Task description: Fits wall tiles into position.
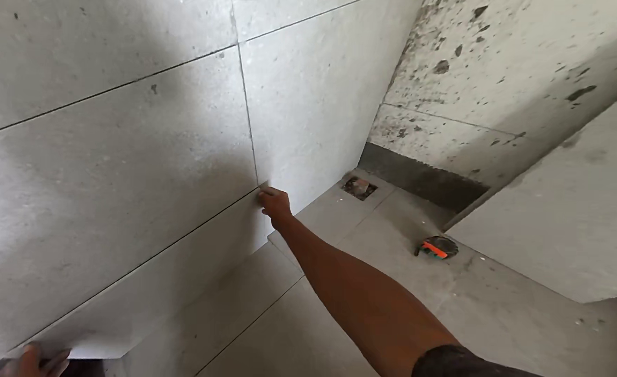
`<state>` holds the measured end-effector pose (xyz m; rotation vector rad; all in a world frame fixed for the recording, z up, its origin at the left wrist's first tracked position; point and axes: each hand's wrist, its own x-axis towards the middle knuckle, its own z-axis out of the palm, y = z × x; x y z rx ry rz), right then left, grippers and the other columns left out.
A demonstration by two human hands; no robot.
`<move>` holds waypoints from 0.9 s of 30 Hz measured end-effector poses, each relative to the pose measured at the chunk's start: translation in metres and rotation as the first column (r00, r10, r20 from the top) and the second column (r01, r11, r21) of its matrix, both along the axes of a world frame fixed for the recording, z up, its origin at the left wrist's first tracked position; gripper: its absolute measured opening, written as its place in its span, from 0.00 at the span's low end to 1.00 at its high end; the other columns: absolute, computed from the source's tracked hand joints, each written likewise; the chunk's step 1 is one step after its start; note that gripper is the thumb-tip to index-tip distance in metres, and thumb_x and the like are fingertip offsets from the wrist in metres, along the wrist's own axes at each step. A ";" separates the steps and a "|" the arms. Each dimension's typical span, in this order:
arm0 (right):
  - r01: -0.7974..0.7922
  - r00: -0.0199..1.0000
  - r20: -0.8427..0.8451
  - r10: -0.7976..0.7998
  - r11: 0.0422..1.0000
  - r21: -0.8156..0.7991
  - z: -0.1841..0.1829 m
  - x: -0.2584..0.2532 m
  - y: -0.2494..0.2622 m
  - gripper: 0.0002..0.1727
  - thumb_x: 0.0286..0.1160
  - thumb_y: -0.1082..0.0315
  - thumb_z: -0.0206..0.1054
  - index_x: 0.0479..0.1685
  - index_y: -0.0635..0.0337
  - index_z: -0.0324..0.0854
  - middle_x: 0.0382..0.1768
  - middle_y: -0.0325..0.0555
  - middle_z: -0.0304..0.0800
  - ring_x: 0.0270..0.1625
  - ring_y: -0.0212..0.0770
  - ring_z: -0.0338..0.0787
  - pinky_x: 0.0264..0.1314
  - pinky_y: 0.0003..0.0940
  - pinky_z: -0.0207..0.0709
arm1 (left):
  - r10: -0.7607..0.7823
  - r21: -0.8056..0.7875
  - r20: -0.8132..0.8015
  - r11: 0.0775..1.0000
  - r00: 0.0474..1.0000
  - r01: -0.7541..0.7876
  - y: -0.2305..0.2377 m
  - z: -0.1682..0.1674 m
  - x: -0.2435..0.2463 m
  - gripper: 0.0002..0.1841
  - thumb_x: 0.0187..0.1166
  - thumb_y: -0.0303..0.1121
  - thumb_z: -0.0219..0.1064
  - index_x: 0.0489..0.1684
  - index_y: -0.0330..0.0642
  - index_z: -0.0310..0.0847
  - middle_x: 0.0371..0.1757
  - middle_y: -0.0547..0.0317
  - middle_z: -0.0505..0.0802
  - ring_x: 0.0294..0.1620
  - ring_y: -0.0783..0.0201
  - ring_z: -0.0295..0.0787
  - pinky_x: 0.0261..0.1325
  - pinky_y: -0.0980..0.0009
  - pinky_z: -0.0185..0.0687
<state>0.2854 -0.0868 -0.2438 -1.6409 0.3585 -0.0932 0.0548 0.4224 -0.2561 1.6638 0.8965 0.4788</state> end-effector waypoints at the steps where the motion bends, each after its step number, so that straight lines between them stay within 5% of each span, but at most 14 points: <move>1: 0.002 1.000 0.003 -0.002 1.000 -0.003 0.000 0.001 -0.001 0.16 0.88 0.64 0.62 0.64 0.61 0.87 0.57 0.59 0.91 0.57 0.55 0.91 0.59 0.57 0.83 | 0.017 0.002 0.006 1.000 1.000 -0.017 0.002 -0.002 0.001 0.28 0.93 0.52 0.52 0.82 0.42 0.62 0.61 0.44 0.85 0.42 0.57 0.90 0.39 0.60 0.89; 7: 0.043 0.999 0.024 -0.043 0.999 -0.021 -0.001 0.004 -0.002 0.13 0.85 0.65 0.65 0.58 0.62 0.89 0.53 0.57 0.93 0.52 0.51 0.92 0.59 0.53 0.82 | 0.045 0.046 0.079 0.998 0.996 -0.048 -0.010 0.000 0.002 0.23 0.93 0.45 0.52 0.74 0.36 0.67 0.51 0.48 0.85 0.33 0.63 0.89 0.36 0.65 0.90; 14: 0.071 0.996 0.047 -0.071 0.997 0.012 0.000 0.002 0.000 0.12 0.84 0.68 0.67 0.57 0.63 0.89 0.50 0.56 0.93 0.48 0.47 0.91 0.56 0.48 0.83 | 0.040 0.033 0.121 0.998 0.992 -0.044 -0.015 0.003 0.001 0.21 0.94 0.43 0.51 0.74 0.37 0.66 0.51 0.50 0.84 0.35 0.64 0.89 0.39 0.66 0.90; 19: 0.061 0.994 0.088 -0.065 0.997 0.045 0.001 0.003 0.001 0.13 0.83 0.69 0.66 0.58 0.65 0.88 0.50 0.57 0.93 0.48 0.46 0.91 0.57 0.47 0.83 | 0.020 0.023 0.140 0.999 0.990 -0.024 -0.019 0.005 0.000 0.24 0.95 0.42 0.49 0.81 0.36 0.61 0.62 0.44 0.82 0.44 0.61 0.90 0.47 0.63 0.90; 27: 0.102 0.993 0.059 -0.105 0.994 0.044 -0.001 0.005 0.000 0.12 0.84 0.69 0.65 0.57 0.65 0.89 0.48 0.55 0.93 0.45 0.44 0.91 0.54 0.44 0.84 | 0.024 0.034 0.139 0.999 0.990 -0.029 -0.020 0.005 0.006 0.22 0.94 0.42 0.52 0.77 0.37 0.63 0.56 0.49 0.83 0.39 0.65 0.90 0.42 0.67 0.91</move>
